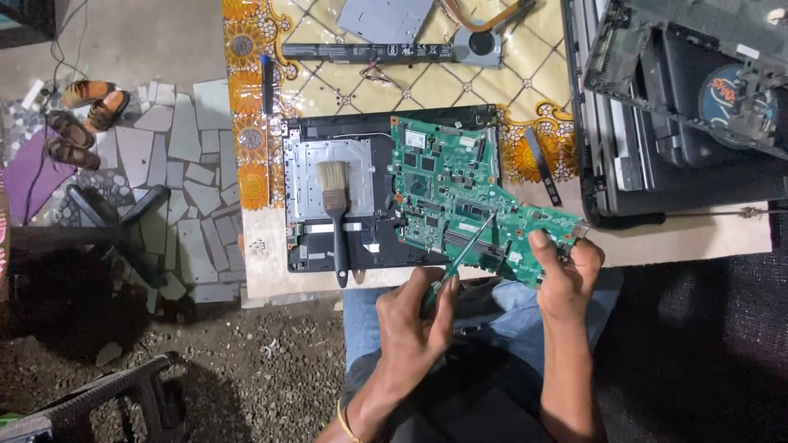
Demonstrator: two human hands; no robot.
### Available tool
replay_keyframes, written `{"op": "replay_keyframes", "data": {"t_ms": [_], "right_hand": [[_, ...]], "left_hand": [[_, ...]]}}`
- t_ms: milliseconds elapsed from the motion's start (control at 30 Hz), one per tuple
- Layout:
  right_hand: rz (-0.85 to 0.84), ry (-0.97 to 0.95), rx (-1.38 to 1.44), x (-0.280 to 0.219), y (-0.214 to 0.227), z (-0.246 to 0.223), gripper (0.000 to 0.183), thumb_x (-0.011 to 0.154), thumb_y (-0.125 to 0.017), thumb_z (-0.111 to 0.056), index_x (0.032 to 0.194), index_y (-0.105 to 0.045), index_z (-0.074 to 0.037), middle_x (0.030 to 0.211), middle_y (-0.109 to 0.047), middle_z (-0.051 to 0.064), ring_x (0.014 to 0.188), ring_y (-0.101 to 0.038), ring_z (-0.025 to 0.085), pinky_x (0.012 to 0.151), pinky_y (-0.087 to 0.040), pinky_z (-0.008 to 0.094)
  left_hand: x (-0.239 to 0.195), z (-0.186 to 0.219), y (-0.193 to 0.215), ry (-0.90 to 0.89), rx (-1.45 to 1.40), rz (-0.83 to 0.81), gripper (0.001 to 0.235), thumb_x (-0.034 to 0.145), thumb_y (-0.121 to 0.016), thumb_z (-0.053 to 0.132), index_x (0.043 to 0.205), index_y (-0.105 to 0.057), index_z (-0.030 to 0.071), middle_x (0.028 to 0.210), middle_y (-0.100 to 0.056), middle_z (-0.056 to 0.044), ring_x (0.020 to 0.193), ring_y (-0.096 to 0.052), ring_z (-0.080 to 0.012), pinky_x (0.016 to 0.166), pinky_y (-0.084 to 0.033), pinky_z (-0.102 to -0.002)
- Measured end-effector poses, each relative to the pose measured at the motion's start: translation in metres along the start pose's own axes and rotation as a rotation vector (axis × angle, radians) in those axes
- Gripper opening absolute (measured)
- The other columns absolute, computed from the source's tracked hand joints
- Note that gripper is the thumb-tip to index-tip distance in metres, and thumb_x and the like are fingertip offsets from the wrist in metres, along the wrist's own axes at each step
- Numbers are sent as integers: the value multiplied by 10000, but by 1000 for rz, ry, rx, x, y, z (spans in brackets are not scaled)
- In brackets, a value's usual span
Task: The person holds a green circuit board over a disassembled electronic device and uses a brush to clean its surface. They move the brush across the board and point at specific components while holding the board steady.
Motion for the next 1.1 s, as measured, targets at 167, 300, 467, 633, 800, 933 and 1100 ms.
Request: {"op": "replay_keyframes", "data": {"t_ms": [167, 300, 467, 633, 800, 933, 1100], "right_hand": [[6, -12, 21, -6, 2, 2, 528, 1023, -777, -157, 675, -383, -212, 734, -329, -117, 731, -363, 58, 671, -311, 297], [31, -39, 42, -7, 14, 16, 454, 1042, -785, -154, 692, -498, -195, 749, -420, -133, 777, -458, 33, 706, -398, 265], [47, -86, 28, -3, 14, 14, 177, 1038, -808, -284, 950, -734, -148, 918, -664, -94, 931, -601, 79, 880, -529, 296], [116, -198, 129, -1, 10, 34, 139, 986, -859, -245, 973, -743, -170, 998, -707, -93, 1047, -661, 108, 960, -590, 356], [111, -719, 69, -13, -3, 99, 1268, 725, -867, -238, 1725, -162, 92, 1289, -804, 221, 1265, -766, 288, 1262, -437, 475], [65, -708, 146, -14, -12, 112, 329, 830, -865, -236, 1131, -783, -131, 1115, -812, -6, 1116, -764, 209, 1076, -522, 335], [117, -778, 406, -5, -48, 50, 120, 866, -877, -179, 932, -777, -169, 725, -683, 23, 652, -736, 170, 595, -586, 282]], "left_hand": [[6, 7, 1, 0, -2, 6, 245, 1149, -631, 150, 923, -547, 99, 610, -455, 40, 491, -357, -62, 437, -262, -263], [2, 5, -4, -3, -13, -14, 258, 1154, -623, 168, 914, -548, 108, 611, -440, 48, 481, -347, -61, 421, -260, -255], [-6, -14, -13, 3, -8, -32, 316, 1163, -618, 178, 888, -469, 134, 606, -458, 54, 465, -331, -52, 389, -254, -229], [1, -13, -7, 36, 78, -44, 202, 1149, -641, 152, 983, -530, 122, 598, -404, 60, 491, -325, -60, 438, -242, -267], [-1, -19, 3, 13, 43, -23, 425, 1202, -473, 314, 1473, -629, 25, 839, -777, -53, 487, -511, -90, 450, -401, -281], [-14, -59, 46, 10, 183, 257, 440, 1191, -457, 349, 1453, -602, 27, 1096, -744, -91, 807, -681, -169, 720, -578, -322], [3, -119, 79, 357, -127, 355, 502, 1026, -816, 314, 1344, -680, -50, 876, -699, -183, 732, -608, -232, 697, -521, -433]]}}
Point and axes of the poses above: each hand's wrist, its own x-axis towards the middle knuckle, its own y-axis out of the back of the hand, z = x × y, the point moved 9 cm from there along x, towards the middle knuckle
